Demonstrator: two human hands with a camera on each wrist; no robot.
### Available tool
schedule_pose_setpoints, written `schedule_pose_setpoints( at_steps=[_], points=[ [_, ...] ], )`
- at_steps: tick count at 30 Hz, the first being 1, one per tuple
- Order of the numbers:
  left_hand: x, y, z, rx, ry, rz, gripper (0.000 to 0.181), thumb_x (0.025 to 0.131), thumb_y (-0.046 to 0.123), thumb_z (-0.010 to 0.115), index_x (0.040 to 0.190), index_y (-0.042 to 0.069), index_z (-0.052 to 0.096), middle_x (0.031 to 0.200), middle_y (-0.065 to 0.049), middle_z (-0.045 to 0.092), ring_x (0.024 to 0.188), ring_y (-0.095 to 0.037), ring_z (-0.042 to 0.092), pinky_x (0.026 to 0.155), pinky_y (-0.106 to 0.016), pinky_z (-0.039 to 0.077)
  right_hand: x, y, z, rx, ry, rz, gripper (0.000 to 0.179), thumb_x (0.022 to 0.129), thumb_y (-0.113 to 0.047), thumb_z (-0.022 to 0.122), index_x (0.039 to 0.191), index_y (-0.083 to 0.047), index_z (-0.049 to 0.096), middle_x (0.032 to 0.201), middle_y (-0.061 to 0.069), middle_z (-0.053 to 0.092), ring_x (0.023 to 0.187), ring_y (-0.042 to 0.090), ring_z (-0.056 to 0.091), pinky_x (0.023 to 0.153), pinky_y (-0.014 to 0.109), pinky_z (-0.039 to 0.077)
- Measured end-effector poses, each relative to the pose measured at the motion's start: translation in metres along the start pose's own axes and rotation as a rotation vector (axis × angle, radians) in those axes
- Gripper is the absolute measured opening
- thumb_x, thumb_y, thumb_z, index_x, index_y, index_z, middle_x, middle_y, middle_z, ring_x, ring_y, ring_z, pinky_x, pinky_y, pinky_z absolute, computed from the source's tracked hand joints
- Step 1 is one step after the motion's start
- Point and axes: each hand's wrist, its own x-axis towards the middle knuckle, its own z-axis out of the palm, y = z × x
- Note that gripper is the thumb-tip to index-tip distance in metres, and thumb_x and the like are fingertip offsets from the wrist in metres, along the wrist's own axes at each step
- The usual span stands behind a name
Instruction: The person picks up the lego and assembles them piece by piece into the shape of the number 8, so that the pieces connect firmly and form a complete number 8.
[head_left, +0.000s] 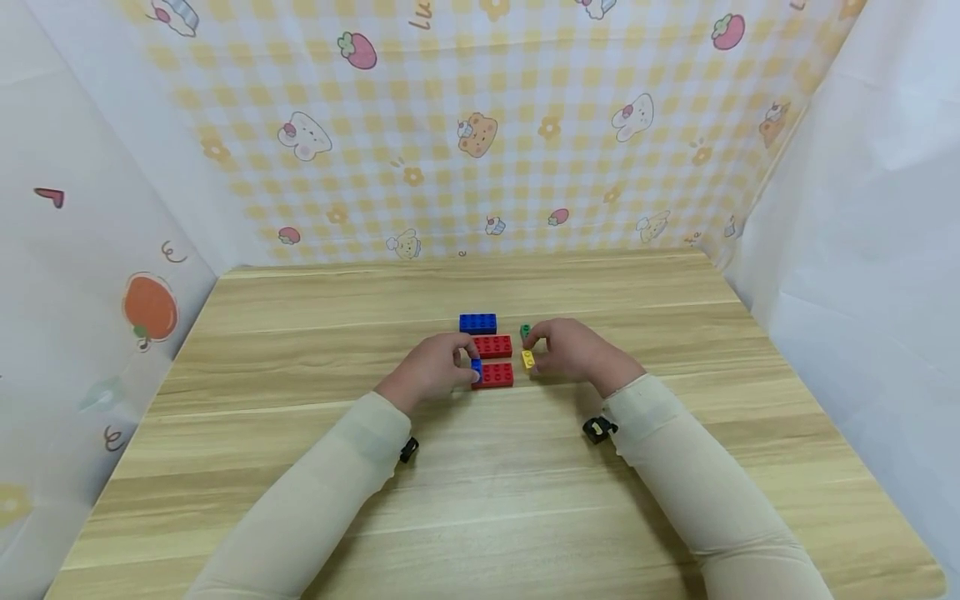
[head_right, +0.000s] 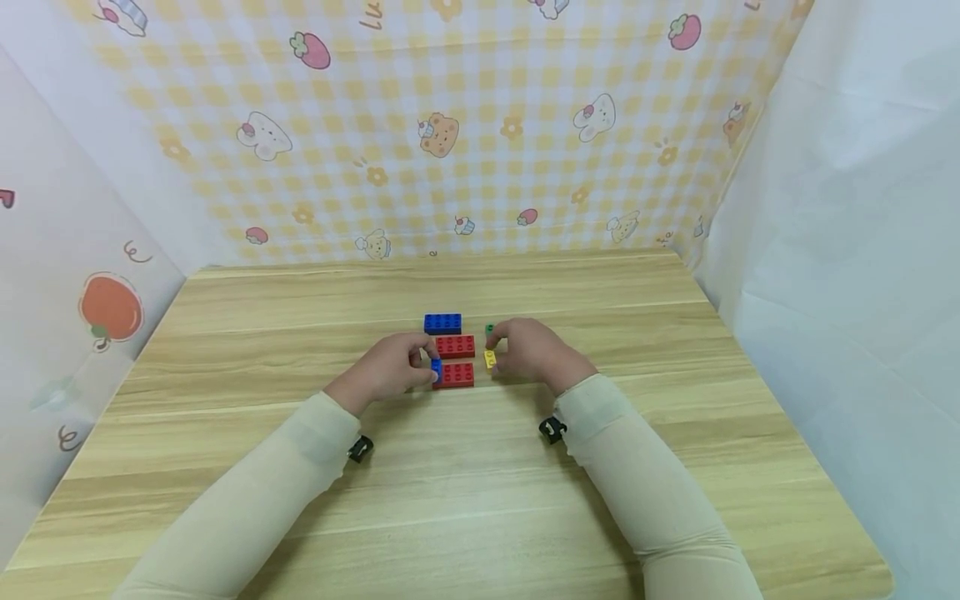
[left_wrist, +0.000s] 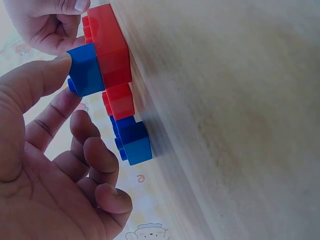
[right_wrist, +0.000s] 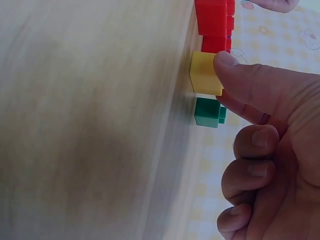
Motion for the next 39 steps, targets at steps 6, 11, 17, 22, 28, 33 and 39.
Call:
schedule_pose_setpoints(
  at_steps=[6, 11, 17, 22, 28, 33, 39],
  points=[
    [0.000, 0.000, 0.000, -0.006, 0.007, 0.004, 0.019, 0.097, 0.024, 0.079, 0.110, 0.020, 0.067, 0.090, -0.006, 0.059, 0.075, -0.022, 0.054, 0.064, -0.034, 0.043, 0.002, -0.001, 0.001, -0.030, 0.005, 0.004, 0.039, 0.089, -0.019, 0.087, 0.125, -0.011, 0.074, 0.125, 0.010, 0.071, 0.100, 0.026, 0.059, 0.096, 0.045, 0.052],
    [0.000, -0.001, 0.000, -0.013, -0.001, -0.004, 0.019, 0.097, 0.024, 0.079, 0.111, 0.020, 0.067, 0.090, -0.006, 0.059, 0.074, -0.022, 0.054, 0.063, -0.034, 0.044, 0.001, -0.001, 0.001, -0.036, 0.002, -0.009, 0.037, 0.089, -0.021, 0.087, 0.123, -0.012, 0.074, 0.119, 0.008, 0.072, 0.095, 0.024, 0.059, 0.091, 0.043, 0.052],
    [0.001, -0.002, 0.000, -0.010, -0.003, -0.003, 0.020, 0.097, 0.024, 0.079, 0.111, 0.020, 0.067, 0.091, -0.006, 0.060, 0.075, -0.022, 0.054, 0.064, -0.033, 0.044, -0.002, -0.003, 0.000, -0.019, 0.018, -0.034, 0.032, 0.091, -0.022, 0.084, 0.120, -0.013, 0.074, 0.096, 0.004, 0.068, 0.083, 0.022, 0.054, 0.074, 0.036, 0.047],
    [0.001, -0.002, 0.001, -0.008, -0.007, -0.008, 0.019, 0.097, 0.025, 0.079, 0.111, 0.021, 0.067, 0.091, -0.007, 0.060, 0.075, -0.022, 0.054, 0.063, -0.034, 0.043, -0.005, -0.006, 0.000, -0.004, 0.031, -0.070, 0.031, 0.091, -0.021, 0.084, 0.119, -0.012, 0.074, 0.093, 0.002, 0.066, 0.079, 0.019, 0.053, 0.068, 0.033, 0.044],
    [0.001, -0.003, 0.001, -0.007, -0.008, -0.005, 0.019, 0.097, 0.025, 0.079, 0.111, 0.021, 0.067, 0.090, -0.007, 0.059, 0.074, -0.022, 0.053, 0.063, -0.034, 0.043, -0.008, -0.012, 0.000, 0.026, 0.026, -0.093, 0.031, 0.092, -0.021, 0.083, 0.120, -0.012, 0.075, 0.096, 0.003, 0.066, 0.082, 0.020, 0.053, 0.071, 0.034, 0.044],
    [0.001, -0.003, 0.001, -0.003, -0.006, -0.009, 0.019, 0.097, 0.026, 0.079, 0.111, 0.021, 0.067, 0.090, -0.007, 0.060, 0.073, -0.022, 0.054, 0.063, -0.033, 0.043, -0.008, -0.017, 0.001, 0.037, 0.030, -0.117, 0.030, 0.092, -0.021, 0.084, 0.119, -0.012, 0.076, 0.107, 0.005, 0.070, 0.087, 0.021, 0.055, 0.077, 0.035, 0.048],
    [0.001, -0.003, 0.000, -0.009, -0.006, -0.002, 0.020, 0.096, 0.025, 0.080, 0.111, 0.021, 0.067, 0.091, -0.007, 0.060, 0.075, -0.023, 0.055, 0.064, -0.033, 0.043, -0.007, -0.019, 0.003, 0.028, 0.027, -0.123, 0.029, 0.090, -0.022, 0.086, 0.116, -0.012, 0.076, 0.087, 0.003, 0.058, 0.080, 0.020, 0.050, 0.069, 0.033, 0.043]
  ],
)
